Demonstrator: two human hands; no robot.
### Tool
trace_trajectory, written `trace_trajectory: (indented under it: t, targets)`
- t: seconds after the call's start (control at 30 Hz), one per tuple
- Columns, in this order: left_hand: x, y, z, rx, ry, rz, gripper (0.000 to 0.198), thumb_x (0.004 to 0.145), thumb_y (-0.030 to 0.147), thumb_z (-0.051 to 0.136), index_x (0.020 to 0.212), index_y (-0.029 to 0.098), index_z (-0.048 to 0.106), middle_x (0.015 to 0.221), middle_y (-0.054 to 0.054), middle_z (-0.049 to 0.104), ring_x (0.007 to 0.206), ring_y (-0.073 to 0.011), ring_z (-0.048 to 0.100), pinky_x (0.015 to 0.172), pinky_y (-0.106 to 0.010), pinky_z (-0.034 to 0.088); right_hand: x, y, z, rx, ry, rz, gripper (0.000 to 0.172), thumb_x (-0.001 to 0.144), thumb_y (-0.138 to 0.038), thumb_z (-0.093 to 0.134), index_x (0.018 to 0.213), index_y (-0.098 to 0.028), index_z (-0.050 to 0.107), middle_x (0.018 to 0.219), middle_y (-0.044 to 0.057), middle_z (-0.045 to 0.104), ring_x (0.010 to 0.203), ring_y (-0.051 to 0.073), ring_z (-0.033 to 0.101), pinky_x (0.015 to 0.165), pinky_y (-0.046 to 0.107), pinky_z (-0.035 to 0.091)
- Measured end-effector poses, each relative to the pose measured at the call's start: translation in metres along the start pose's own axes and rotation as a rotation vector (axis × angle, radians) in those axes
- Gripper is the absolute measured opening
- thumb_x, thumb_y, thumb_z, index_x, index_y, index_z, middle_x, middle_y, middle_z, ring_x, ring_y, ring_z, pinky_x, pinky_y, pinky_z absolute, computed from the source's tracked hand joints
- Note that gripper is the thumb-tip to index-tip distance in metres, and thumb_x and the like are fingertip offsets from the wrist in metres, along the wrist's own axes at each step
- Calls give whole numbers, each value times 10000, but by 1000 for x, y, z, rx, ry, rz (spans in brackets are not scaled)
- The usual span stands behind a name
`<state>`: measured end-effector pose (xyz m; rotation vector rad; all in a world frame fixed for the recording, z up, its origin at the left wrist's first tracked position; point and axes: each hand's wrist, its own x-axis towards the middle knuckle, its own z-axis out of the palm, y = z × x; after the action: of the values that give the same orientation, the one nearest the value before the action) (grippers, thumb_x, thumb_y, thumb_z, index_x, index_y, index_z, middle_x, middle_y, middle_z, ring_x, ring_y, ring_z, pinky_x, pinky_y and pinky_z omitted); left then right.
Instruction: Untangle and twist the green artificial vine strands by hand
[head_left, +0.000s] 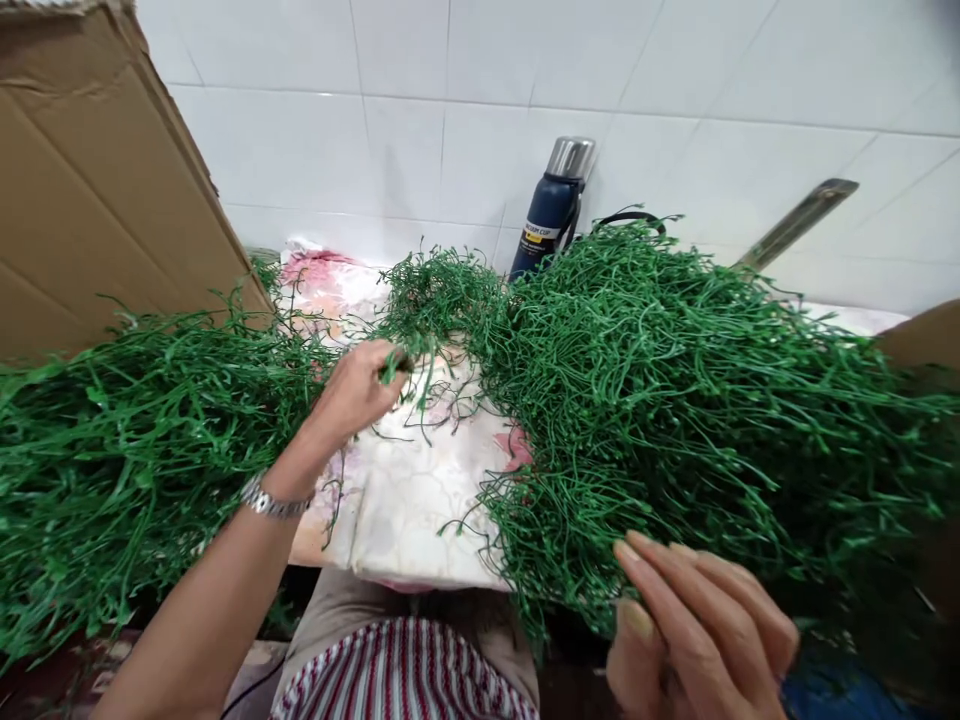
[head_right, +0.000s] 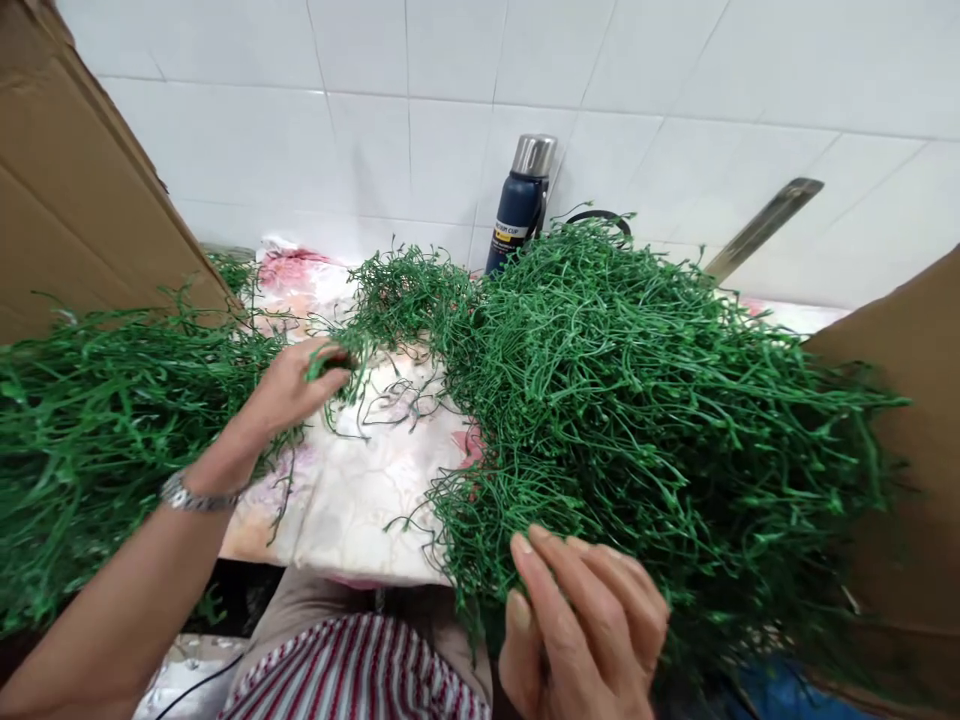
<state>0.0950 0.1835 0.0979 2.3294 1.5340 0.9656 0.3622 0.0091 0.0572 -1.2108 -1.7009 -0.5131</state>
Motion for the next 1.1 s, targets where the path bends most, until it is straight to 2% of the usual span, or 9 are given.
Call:
trace_trajectory:
  t: [0.1,0.3,0.4,0.5,0.57,0.7,0.83,0.97,1.1]
  targets:
    - [-45,14,-2,-157,-7,162,133,726,83,488,769,174,576,765,-45,577,758,-186,503,656,-290,376,6,-21,9,190,-97,-54,476,697,-75,587,1151,-215,603,976,80,642,901,262,569,778,454,476]
    - [-122,38,38,11,8,316,290,717,22,496,885,212,636,1023,-96,583,1011,-248,474,874,-454,370,14,-55,40,437,-382,22,463,757,-69,529,1214,-143,507,1125,134,549,1053,244,508,849,423,472]
    - [-145,32,54,-13,106,373,247,721,53,521,884,195,638,1102,-117,529,1075,-264,435,911,-491,376,8,-64,53,436,-536,72,448,800,-113,519,1244,-143,470,1148,133,527,1080,229,486,904,422,454]
    - [-159,23,61,-91,229,328,232,729,29,480,837,165,635,1137,-130,485,1087,-259,426,882,-461,429,-2,-71,60,477,-717,101,420,842,-155,486,1261,-143,452,1112,121,540,1046,211,500,907,402,460]
    - [-166,20,65,-148,285,300,229,737,27,458,828,153,626,1117,-129,485,1067,-247,444,869,-449,451,-9,-76,64,520,-773,149,408,856,-172,476,1262,-137,449,1094,118,548,1020,203,512,893,386,465]
    - [-175,14,74,-209,346,223,313,768,53,450,1026,176,578,1096,-113,487,1042,-213,484,852,-401,488,-19,-81,72,631,-788,302,401,857,-167,484,1256,-148,450,1053,91,568,946,161,547,832,314,481]
    - [-182,4,77,-205,387,122,441,788,91,463,1221,175,452,1139,-121,493,1120,-218,474,946,-414,444,-26,-82,78,686,-717,433,364,840,-121,496,1199,-183,495,946,40,590,877,130,561,800,285,481]
    - [-186,-4,69,-241,336,29,401,814,102,441,1207,182,468,1161,-117,508,1131,-210,480,970,-411,423,-32,-82,78,640,-635,478,381,814,-97,518,1180,-202,518,987,39,568,889,135,556,825,309,484]
    - [-185,-3,61,-393,314,-81,295,847,138,429,1118,195,531,1060,-81,566,1060,-187,523,934,-387,442,-39,-83,78,583,-568,468,468,787,-88,547,1232,-220,489,1086,63,505,885,141,558,825,334,501]
